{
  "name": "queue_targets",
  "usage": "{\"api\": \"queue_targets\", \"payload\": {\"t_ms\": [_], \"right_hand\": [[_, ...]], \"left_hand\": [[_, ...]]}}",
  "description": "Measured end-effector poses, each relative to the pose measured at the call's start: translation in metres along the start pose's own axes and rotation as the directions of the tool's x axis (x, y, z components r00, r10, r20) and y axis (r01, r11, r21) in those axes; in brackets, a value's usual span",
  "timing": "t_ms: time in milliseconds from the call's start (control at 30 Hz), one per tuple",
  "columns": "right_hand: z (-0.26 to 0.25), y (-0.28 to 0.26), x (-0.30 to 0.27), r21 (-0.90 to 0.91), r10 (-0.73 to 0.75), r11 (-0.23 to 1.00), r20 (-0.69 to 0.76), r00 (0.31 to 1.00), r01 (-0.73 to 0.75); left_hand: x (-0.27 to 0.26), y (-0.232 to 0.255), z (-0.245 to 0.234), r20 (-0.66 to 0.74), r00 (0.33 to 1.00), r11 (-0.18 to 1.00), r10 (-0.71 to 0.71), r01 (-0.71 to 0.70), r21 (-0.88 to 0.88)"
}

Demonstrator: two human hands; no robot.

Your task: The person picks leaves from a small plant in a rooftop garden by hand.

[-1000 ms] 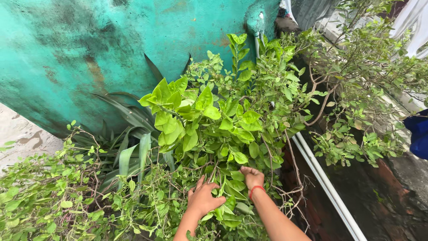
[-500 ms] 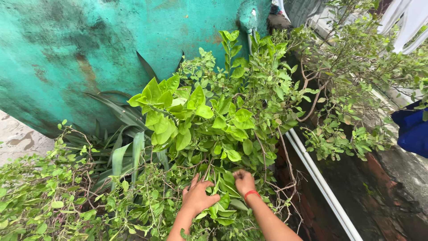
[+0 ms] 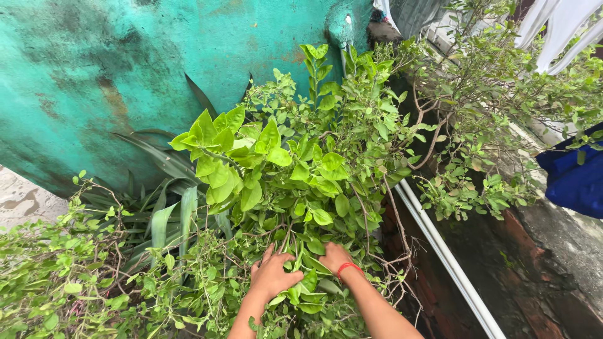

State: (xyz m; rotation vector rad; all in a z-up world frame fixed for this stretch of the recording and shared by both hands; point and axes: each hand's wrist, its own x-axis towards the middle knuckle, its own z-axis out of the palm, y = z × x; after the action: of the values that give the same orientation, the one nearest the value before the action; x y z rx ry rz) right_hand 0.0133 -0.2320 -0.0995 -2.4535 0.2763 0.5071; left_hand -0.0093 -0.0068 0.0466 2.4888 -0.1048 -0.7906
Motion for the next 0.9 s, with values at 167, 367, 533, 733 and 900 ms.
{"api": "queue_targets", "payload": {"t_ms": [167,367,533,733,900], "right_hand": [[0.003,-0.005,0.004,-0.078,0.000,0.997,0.077,0.997,0.006],[0.006,-0.004,0.001,-0.040,-0.032,0.999,0.081,0.996,0.035],[-0.008,-0.008,-0.012,0.191,-0.169,0.969,0.041,0.985,0.158],[-0.047,0.021,-0.041,0.596,-0.223,0.792,0.085,0.971,0.130],[-0.059,0.032,-0.044,0.752,-0.067,0.652,-0.077,0.995,0.102]], "left_hand": [[-0.001,-0.004,0.003,0.007,1.000,1.000,-0.012,0.011,0.003],[-0.003,-0.005,-0.001,0.018,0.999,1.000,-0.029,0.029,-0.004],[-0.005,-0.006,-0.003,0.018,1.000,1.000,-0.018,0.018,-0.001],[0.002,0.002,0.001,0.011,1.000,1.000,-0.014,0.014,-0.010],[-0.006,0.002,0.007,-0.011,1.000,1.000,0.004,-0.004,0.014]]}}
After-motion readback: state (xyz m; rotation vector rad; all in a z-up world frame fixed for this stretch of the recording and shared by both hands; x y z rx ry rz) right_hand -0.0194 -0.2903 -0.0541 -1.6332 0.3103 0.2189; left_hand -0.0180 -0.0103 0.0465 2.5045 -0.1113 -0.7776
